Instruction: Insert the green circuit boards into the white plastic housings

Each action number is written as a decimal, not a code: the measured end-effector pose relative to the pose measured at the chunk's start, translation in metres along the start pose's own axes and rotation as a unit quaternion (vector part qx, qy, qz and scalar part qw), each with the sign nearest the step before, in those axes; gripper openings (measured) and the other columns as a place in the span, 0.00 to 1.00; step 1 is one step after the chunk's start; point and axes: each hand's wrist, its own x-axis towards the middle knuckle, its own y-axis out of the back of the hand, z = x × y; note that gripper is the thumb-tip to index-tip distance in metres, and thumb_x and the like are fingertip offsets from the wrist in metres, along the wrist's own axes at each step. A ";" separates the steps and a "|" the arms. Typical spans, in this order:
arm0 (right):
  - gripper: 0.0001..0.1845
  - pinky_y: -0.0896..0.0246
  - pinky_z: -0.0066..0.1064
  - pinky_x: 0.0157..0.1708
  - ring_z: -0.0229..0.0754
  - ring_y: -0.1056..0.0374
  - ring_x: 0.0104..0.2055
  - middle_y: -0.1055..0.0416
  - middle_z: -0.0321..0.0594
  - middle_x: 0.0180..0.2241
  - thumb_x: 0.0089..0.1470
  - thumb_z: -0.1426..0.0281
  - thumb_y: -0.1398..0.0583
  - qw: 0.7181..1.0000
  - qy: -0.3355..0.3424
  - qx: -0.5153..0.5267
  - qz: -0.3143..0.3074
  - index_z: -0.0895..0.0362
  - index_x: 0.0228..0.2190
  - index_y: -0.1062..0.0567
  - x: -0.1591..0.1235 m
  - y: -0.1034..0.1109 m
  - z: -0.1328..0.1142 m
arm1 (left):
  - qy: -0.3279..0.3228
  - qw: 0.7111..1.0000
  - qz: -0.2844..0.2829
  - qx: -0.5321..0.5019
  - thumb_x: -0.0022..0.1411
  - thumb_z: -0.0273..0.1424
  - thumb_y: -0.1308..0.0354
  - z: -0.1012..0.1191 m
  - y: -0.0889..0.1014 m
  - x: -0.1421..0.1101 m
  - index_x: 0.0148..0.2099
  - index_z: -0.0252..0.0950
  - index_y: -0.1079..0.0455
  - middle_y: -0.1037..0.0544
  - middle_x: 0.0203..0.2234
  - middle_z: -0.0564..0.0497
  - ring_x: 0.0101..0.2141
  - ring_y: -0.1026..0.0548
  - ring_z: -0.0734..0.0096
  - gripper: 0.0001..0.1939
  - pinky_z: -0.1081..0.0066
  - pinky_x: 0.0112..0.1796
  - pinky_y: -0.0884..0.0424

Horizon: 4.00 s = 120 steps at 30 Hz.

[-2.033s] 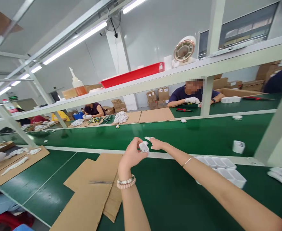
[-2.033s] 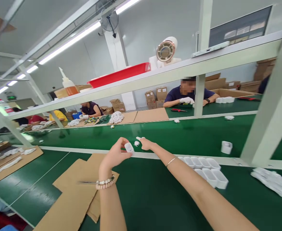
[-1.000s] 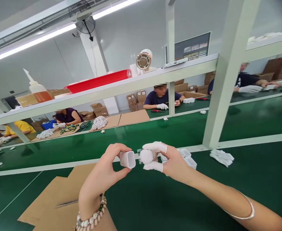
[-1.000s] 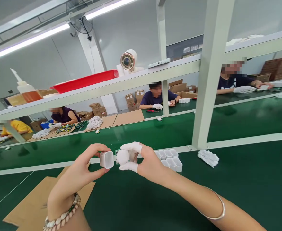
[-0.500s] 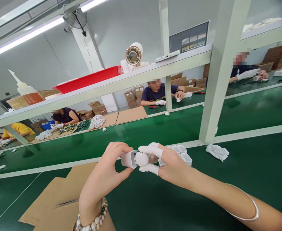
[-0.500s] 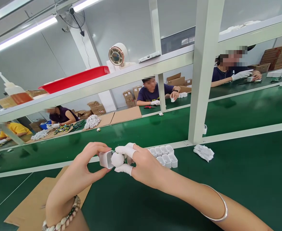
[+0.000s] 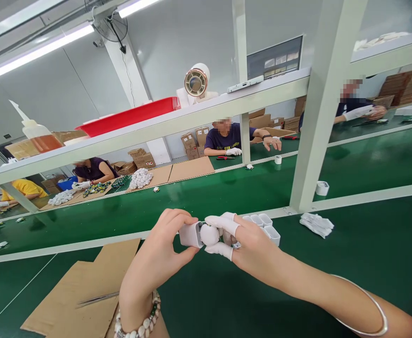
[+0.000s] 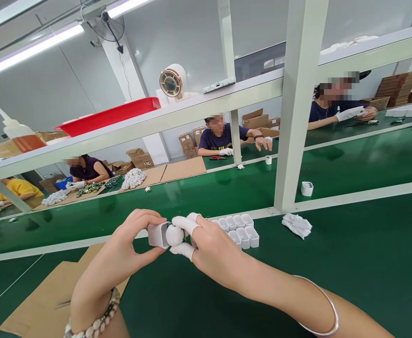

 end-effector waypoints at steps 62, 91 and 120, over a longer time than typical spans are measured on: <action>0.45 0.38 0.37 0.40 0.38 0.37 0.37 0.33 0.39 0.38 0.56 0.60 0.38 0.851 -0.078 0.479 -0.200 0.50 0.66 0.54 0.019 0.030 0.011 | -0.166 0.978 0.038 -0.117 0.55 0.25 0.34 0.019 -0.008 0.008 0.52 0.47 0.31 0.24 0.45 0.50 0.45 0.27 0.64 0.23 0.67 0.43 0.28; 0.29 0.39 0.44 0.53 0.45 0.36 0.49 0.31 0.45 0.43 0.67 0.59 0.54 0.933 -0.113 0.326 -0.101 0.57 0.64 0.48 0.017 0.036 -0.013 | -0.181 0.973 0.135 -0.040 0.58 0.25 0.38 0.024 -0.026 0.026 0.52 0.43 0.32 0.25 0.47 0.48 0.47 0.28 0.63 0.20 0.64 0.46 0.29; 0.32 0.36 0.36 0.44 0.39 0.38 0.40 0.34 0.41 0.40 0.64 0.60 0.49 0.842 -0.165 0.497 -0.127 0.52 0.66 0.51 0.017 0.035 -0.010 | -0.211 0.963 0.140 -0.097 0.54 0.24 0.34 0.020 -0.027 0.028 0.53 0.43 0.31 0.25 0.45 0.48 0.45 0.28 0.62 0.24 0.64 0.43 0.28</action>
